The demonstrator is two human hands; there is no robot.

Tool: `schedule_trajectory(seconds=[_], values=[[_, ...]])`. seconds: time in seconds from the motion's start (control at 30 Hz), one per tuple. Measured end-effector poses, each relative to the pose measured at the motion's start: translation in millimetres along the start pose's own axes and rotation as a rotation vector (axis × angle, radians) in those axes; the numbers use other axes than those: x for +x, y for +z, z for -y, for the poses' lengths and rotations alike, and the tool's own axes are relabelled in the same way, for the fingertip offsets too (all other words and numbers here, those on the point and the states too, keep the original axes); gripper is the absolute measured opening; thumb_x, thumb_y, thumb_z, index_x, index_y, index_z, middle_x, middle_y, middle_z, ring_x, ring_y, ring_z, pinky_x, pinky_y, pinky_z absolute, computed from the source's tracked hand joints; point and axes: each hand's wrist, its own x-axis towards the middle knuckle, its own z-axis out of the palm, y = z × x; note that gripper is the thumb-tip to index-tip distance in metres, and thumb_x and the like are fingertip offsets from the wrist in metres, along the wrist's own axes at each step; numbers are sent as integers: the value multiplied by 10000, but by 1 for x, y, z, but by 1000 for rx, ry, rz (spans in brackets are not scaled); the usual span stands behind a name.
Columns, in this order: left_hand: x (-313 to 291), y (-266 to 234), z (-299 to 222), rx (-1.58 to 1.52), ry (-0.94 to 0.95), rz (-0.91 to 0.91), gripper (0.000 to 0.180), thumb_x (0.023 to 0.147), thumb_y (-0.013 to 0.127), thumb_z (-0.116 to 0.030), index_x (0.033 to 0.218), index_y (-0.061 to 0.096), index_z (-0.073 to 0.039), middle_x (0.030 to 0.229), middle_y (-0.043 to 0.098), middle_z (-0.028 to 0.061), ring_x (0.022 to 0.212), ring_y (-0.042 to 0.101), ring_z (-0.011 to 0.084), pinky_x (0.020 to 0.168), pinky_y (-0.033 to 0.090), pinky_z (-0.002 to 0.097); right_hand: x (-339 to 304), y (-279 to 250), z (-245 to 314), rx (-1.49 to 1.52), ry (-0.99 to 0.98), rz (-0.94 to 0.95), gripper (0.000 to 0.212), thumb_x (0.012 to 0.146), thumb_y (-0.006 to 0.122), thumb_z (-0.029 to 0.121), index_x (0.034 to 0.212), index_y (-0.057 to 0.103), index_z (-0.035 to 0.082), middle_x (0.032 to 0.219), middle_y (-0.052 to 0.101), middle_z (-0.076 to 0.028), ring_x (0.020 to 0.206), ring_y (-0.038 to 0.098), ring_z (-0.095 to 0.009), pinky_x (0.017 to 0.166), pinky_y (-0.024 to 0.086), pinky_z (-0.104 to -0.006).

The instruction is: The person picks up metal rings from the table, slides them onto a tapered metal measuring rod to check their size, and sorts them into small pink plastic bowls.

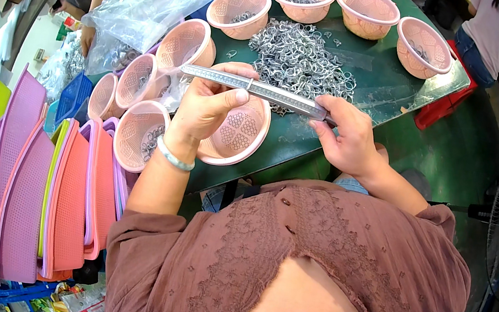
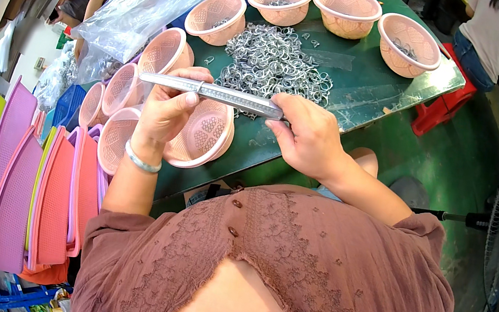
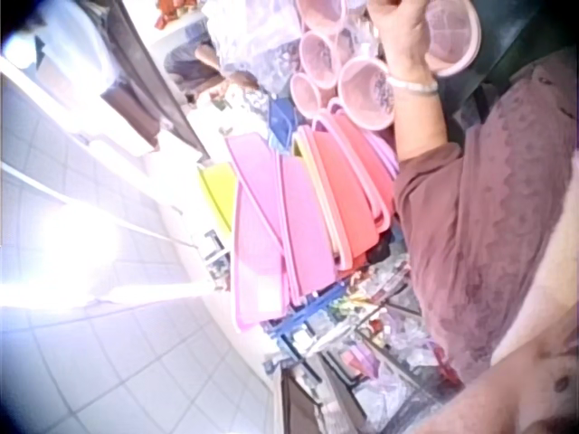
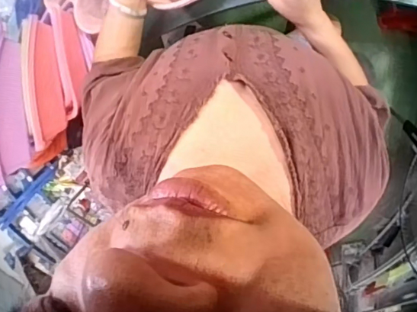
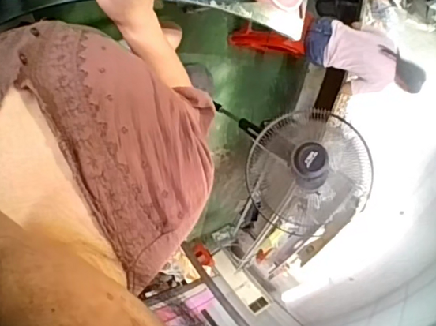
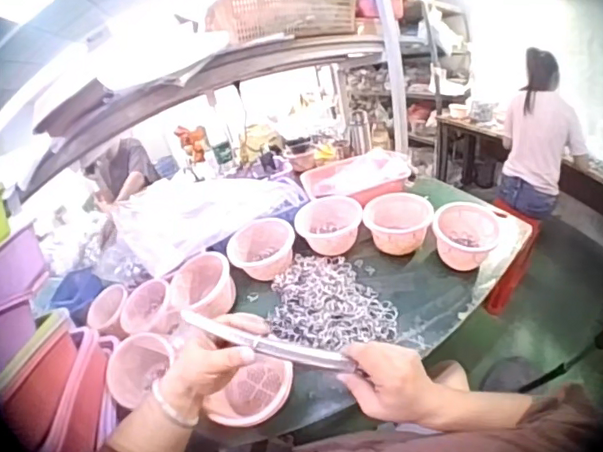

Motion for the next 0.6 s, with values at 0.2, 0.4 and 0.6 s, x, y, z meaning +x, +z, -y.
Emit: schedule_trajectory(seconds=[0.2,0.4,0.6], values=[[-5,3,5,-63,-43,-37,328,752,656,12,1065,561,28,938,627,86,846,595,142,785,475,255,1,5,0,28,4,1,300,691,661,30,964,538,14,778,586,-126,664,579,-293,560,454,-351],[-6,1,6,-102,-46,-31,330,767,629,30,1089,556,33,950,630,101,859,601,152,800,473,266,3,8,0,60,28,17,293,697,660,34,964,543,8,799,595,-128,677,591,-291,571,465,-346],[-8,-2,5,-116,-41,-41,328,756,663,-27,1070,584,31,980,624,121,851,595,167,811,470,287,4,13,2,107,71,27,284,705,659,38,962,542,10,794,594,-123,666,593,-278,570,468,-339]])
